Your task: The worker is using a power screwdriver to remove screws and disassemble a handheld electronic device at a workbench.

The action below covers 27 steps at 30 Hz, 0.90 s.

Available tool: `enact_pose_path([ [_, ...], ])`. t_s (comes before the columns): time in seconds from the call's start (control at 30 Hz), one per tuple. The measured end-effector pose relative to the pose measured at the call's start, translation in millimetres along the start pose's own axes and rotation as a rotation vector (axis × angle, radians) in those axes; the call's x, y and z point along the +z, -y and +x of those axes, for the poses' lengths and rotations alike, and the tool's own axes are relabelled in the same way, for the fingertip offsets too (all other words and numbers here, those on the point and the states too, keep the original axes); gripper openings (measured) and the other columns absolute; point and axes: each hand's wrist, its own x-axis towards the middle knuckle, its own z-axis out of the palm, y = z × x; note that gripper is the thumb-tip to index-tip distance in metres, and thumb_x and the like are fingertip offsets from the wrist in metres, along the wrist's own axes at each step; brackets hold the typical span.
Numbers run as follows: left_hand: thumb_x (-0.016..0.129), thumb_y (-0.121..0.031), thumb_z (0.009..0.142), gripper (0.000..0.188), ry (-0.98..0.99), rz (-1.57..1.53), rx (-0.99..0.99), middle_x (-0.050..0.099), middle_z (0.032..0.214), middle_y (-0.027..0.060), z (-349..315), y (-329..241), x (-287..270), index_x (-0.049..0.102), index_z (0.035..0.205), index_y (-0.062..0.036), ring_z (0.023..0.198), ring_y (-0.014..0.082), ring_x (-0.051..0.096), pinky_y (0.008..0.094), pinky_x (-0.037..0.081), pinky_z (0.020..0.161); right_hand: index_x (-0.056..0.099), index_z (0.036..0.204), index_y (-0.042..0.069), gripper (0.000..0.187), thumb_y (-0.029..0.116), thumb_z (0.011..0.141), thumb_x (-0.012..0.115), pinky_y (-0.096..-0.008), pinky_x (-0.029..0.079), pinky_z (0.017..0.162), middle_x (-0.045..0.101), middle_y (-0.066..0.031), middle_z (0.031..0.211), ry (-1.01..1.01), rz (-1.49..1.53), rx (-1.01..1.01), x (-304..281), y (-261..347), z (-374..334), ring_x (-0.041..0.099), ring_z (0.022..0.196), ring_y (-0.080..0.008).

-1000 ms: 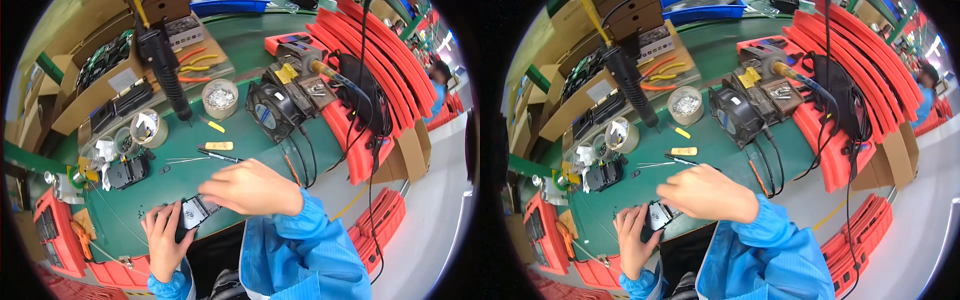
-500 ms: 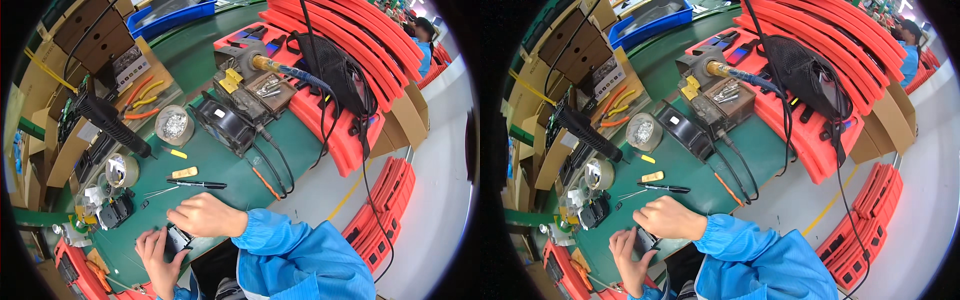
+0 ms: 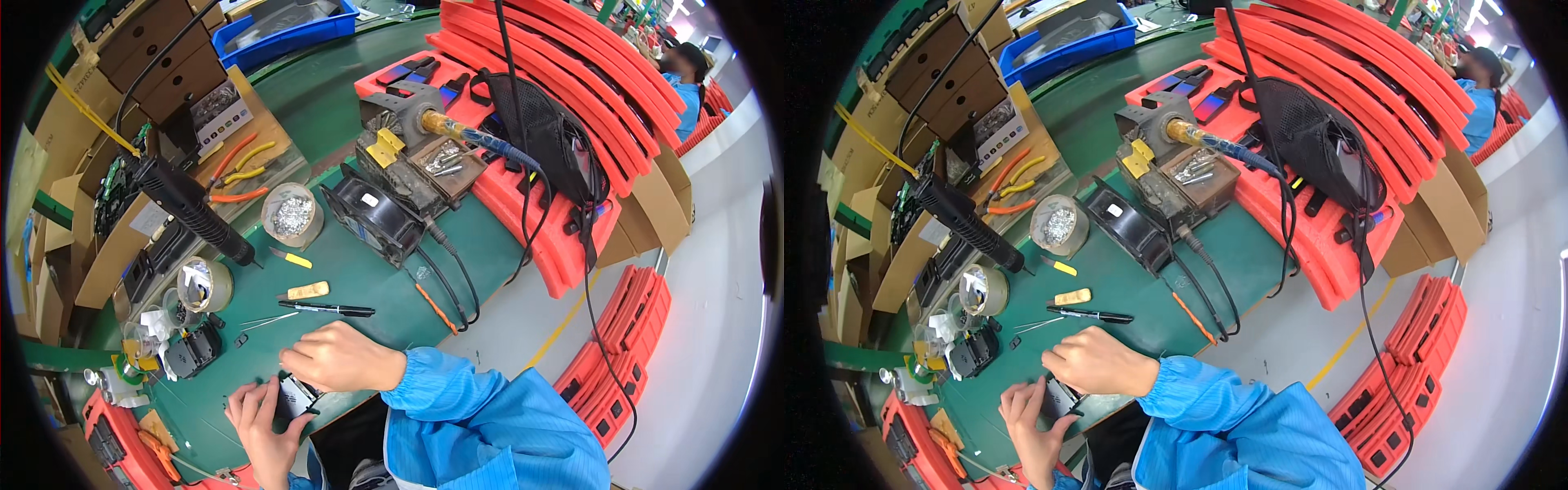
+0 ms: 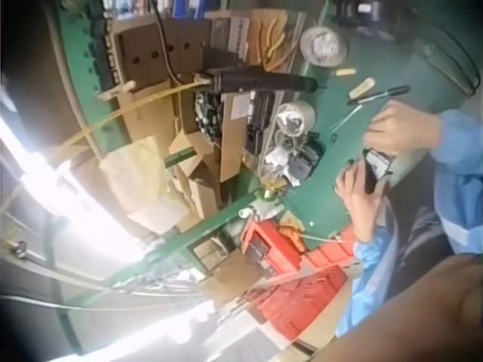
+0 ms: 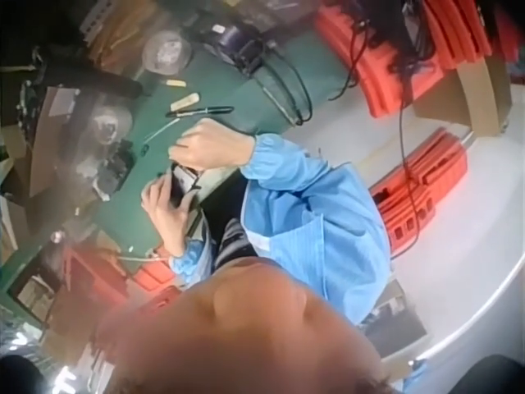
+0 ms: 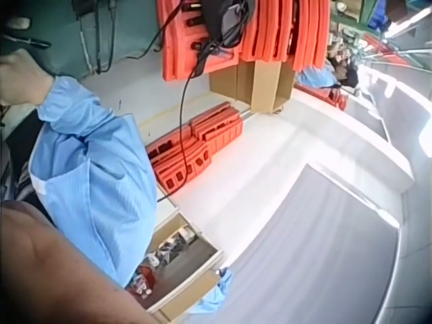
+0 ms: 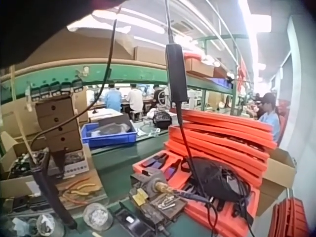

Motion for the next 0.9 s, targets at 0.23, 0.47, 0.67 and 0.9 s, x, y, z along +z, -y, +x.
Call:
enact_pose_path([
  [0.23,0.091,-0.031,0.055,0.081,-0.002,-0.003,0.026,0.066,0.113,0.0082,1.5,1.4,0.9,0.07,0.125,0.0026,0.115,0.0331,0.054,0.0459,0.04,0.102,0.063,0.088,0.003,0.014,0.012,0.084,0.073,-0.0365,0.052,0.054,0.062,-0.0065,0.068,-0.039,-0.013,0.021,1.2,-1.1,-1.1,0.065,0.063,-0.0237],
  [0.47,0.091,-0.026,0.056,0.079,-0.025,0.01,0.001,0.066,0.114,0.0086,-3.3,-0.5,3.0,0.07,0.127,0.001,0.115,0.0333,0.054,0.0463,0.04,0.102,0.064,0.089,0.003,0.013,0.011,0.086,0.074,-0.0371,0.051,0.052,0.062,-0.0064,0.067,-0.035,-0.02,-0.005,0.8,-0.8,-0.1,0.064,0.061,-0.0239],
  [0.67,0.091,-0.024,0.057,0.078,-0.048,-0.026,-0.039,0.065,0.115,0.0085,-5.8,1.0,3.3,0.07,0.128,-0.0011,0.115,0.0332,0.054,0.0465,0.038,0.104,0.067,0.091,0.004,0.012,0.01,0.086,0.076,-0.0373,0.052,0.053,0.064,-0.0067,0.068,-0.033,-0.071,0.028,-0.7,1.9,3.8,0.066,0.061,-0.0251],
  [0.9,0.092,-0.022,0.06,0.074,-0.07,-0.077,-0.042,0.065,0.115,0.0061,-9.4,0.4,5.0,0.07,0.128,-0.0029,0.114,0.0313,0.054,0.0469,0.036,0.105,0.062,0.083,0.004,0.014,0.011,0.088,0.074,-0.0398,0.053,0.055,0.063,-0.0089,0.067,-0.062,-0.077,0.031,2.4,3.5,4.1,0.069,0.064,-0.0272],
])
